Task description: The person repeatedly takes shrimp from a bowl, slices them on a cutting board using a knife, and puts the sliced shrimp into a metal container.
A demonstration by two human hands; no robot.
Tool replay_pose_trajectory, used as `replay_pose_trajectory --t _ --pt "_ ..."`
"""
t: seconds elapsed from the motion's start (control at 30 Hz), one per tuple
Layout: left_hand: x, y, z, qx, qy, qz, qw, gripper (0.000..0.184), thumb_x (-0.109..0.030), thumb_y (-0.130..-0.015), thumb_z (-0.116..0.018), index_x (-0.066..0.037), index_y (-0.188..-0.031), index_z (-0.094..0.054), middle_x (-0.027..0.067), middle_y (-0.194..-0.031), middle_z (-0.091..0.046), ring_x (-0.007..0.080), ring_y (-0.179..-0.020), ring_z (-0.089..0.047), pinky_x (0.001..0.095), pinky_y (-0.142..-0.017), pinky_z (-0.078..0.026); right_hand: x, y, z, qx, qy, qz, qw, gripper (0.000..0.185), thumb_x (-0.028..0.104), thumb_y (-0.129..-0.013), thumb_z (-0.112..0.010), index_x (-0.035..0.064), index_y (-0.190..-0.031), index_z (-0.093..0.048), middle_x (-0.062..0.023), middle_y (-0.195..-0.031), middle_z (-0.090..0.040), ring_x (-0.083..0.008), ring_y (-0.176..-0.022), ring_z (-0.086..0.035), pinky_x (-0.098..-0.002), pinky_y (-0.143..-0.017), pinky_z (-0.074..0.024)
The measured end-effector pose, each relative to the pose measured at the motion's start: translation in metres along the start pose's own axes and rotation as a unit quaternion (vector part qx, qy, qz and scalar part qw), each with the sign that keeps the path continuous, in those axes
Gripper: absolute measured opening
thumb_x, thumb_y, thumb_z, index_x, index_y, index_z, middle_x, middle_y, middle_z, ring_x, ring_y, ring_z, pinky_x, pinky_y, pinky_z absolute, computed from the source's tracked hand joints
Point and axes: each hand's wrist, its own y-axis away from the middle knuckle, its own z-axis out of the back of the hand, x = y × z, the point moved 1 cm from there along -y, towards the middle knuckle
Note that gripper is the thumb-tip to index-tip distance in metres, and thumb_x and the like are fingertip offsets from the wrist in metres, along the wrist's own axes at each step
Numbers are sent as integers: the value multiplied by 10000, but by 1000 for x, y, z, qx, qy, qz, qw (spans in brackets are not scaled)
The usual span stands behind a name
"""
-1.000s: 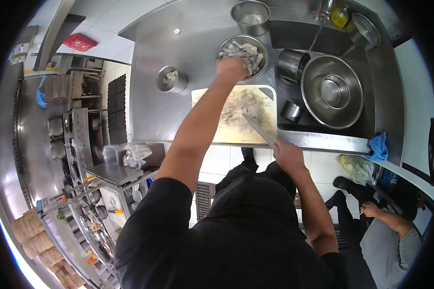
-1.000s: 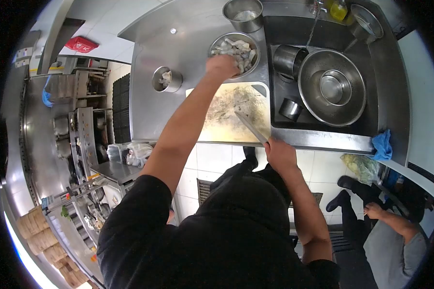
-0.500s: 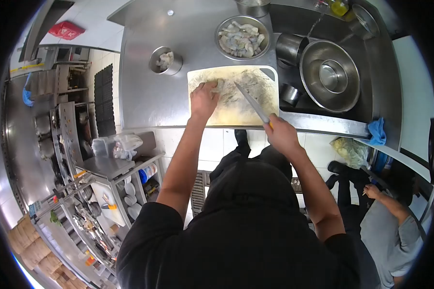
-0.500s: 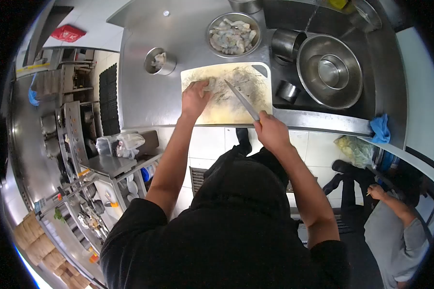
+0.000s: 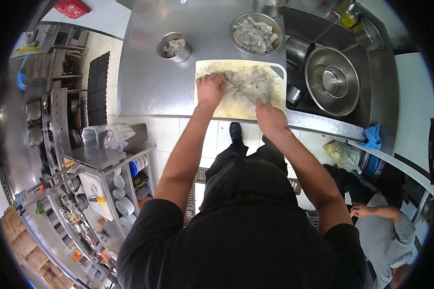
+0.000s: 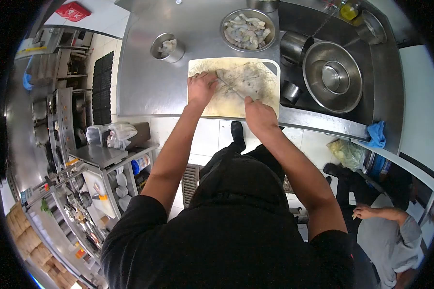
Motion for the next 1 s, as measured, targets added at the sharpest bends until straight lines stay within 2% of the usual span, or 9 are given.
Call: replay_pose_trajectory --t 0.27,0.33,0.47,0.63,0.73,0.77,0.8,0.83,1.0 --pt "0 2 -1 -8 -51 -24 998 199 -262 -861 -784 -190 -1046 -774 20 -1070 -760 273 -1078 -665 479 -1054 -378 -5 -28 -25 33 -34 -17 999 193 111 -1000 -475 15 -1151 -547 -257 -1010 -721 -442 -928 -728 -542 -820 -582" --pt "-3 5 -5 -20 -50 6 999 191 -260 -864 -775 -174 -1034 -756 23 -1052 -750 269 -1088 -662 485 -1053 -372 -12 -17 -17 65 -37 -30 997 194 102 -1004 -466 18 -1152 -558 -259 -1033 -728 -441 -958 -734 -536 -835 -582" --pt "-9 16 -7 13 -58 63 996 187 -260 -880 -764 -161 -1036 -736 40 -1037 -746 256 -1067 -674 496 -1055 -366 -35 5 -18 37 -11 -55 998 198 132 -1005 -493 32 -1160 -566 -247 -1020 -730 -411 -961 -740 -527 -829 -584" --pt "-14 31 -12 -26 94 81 992 133 -186 -878 -756 -126 -994 -731 87 -951 -733 311 -926 -700 491 -898 -499 -43 15 -15 -24 -55 -55 997 251 257 -1066 -479 56 -1113 -622 -199 -1035 -737 -385 -966 -738 -511 -825 -582" --pt "-12 31 -12 -78 122 6 989 94 -105 -875 -734 -98 -968 -738 138 -910 -717 365 -877 -693 477 -792 -556 -40 11 -19 43 -98 -70 992 361 352 -1096 -442 68 -1071 -663 -169 -1051 -741 -382 -995 -726 -520 -851 -568" --pt "-11 30 -13 -46 107 19 993 97 -80 -878 -717 -101 -967 -750 152 -928 -716 371 -880 -692 470 -793 -560 -37 12 -19 71 -134 -85 985 424 397 -1101 -411 72 -1069 -682 -167 -1063 -739 -388 -1027 -714 -538 -889 -549" --pt "1 29 -23 -35 89 7 995 150 -132 -923 -731 -129 -1066 -777 139 -965 -736 338 -856 -719 419 -775 -576 -33 8 -17 106 -152 -102 977 449 414 -1098 -406 64 -1097 -688 -182 -1080 -736 -389 -1049 -707 -545 -912 -537" --pt "-4 29 -19 -47 109 18 993 120 -94 -896 -711 -113 -1004 -759 141 -936 -722 370 -857 -696 459 -775 -564 -31 6 -23 73 -161 -83 981 457 415 -1095 -412 58 -1100 -698 -186 -1097 -736 -391 -1062 -700 -540 -931 -531" --pt "4 28 -20 -7 128 49 991 151 -165 -899 -763 -129 -1044 -786 125 -946 -750 302 -851 -739 396 -769 -582 -23 -20 -33 48 -221 -54 973 460 419 -1070 -485 31 -1024 -726 -196 -1040 -742 -411 -1017 -702 -532 -905 -532"
